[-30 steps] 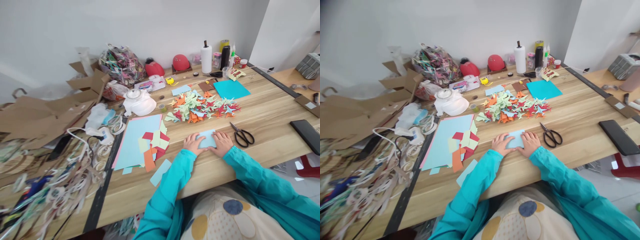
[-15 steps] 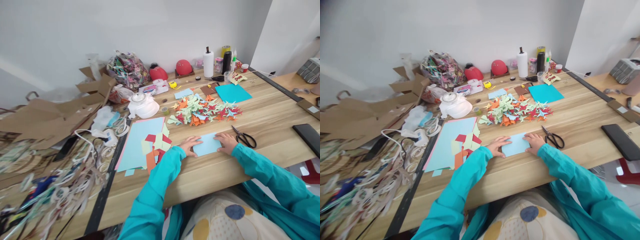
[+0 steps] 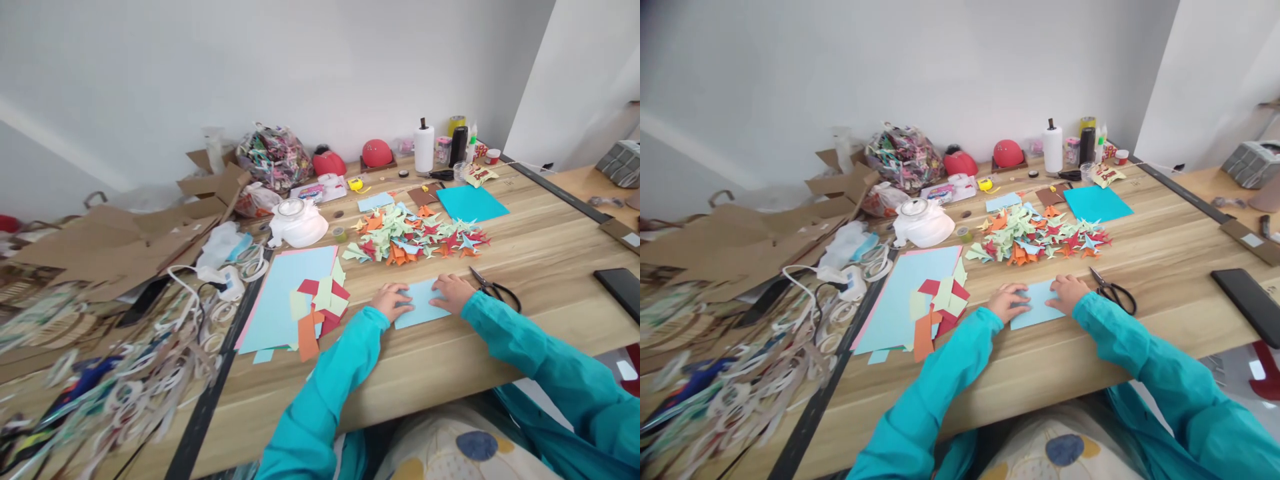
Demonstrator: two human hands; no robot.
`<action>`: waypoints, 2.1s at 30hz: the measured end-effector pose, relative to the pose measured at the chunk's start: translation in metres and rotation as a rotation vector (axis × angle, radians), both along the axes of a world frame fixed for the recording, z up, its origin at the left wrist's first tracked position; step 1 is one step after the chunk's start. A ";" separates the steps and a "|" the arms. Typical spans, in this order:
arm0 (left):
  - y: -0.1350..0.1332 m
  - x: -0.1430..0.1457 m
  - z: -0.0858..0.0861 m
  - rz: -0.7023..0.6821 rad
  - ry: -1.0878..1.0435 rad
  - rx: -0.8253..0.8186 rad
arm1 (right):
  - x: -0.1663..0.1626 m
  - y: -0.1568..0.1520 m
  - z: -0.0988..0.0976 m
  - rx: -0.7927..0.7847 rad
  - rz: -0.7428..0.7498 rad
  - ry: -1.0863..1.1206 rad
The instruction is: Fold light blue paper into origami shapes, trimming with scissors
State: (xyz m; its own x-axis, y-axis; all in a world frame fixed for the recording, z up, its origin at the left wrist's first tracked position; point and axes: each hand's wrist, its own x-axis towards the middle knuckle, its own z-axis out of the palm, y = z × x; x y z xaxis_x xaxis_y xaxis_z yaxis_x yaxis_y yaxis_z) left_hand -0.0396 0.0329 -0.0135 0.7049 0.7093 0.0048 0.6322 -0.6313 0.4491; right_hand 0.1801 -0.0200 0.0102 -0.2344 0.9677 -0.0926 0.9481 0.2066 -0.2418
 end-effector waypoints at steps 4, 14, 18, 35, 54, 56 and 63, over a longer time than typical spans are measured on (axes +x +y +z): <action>-0.011 0.009 -0.007 0.164 -0.059 0.081 | -0.025 -0.001 0.001 0.132 -0.075 -0.136; 0.004 -0.007 -0.015 -0.034 -0.067 0.044 | 0.000 0.006 -0.003 0.006 0.036 -0.122; -0.006 -0.002 -0.003 -0.059 0.011 0.086 | 0.006 0.008 -0.006 0.006 0.062 -0.073; -0.070 0.017 -0.012 -0.170 -0.086 0.346 | -0.021 -0.050 -0.029 0.461 0.282 0.006; -0.081 0.013 -0.015 -0.182 -0.091 0.389 | -0.002 -0.056 -0.047 0.511 -0.200 0.218; -0.081 0.013 -0.013 -0.175 -0.087 0.381 | -0.004 -0.054 -0.049 0.486 -0.238 0.218; -0.080 0.013 -0.006 -0.156 -0.085 0.334 | -0.014 -0.047 -0.044 0.468 -0.341 0.083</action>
State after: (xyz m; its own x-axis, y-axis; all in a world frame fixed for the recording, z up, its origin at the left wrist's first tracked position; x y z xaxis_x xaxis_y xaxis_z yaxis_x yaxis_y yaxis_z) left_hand -0.0267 -0.0471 -0.0195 0.7912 0.5433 0.2808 0.4865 -0.8374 0.2493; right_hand 0.1660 -0.0672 -0.0336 0.1096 0.9232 0.3684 0.9614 -0.0044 -0.2750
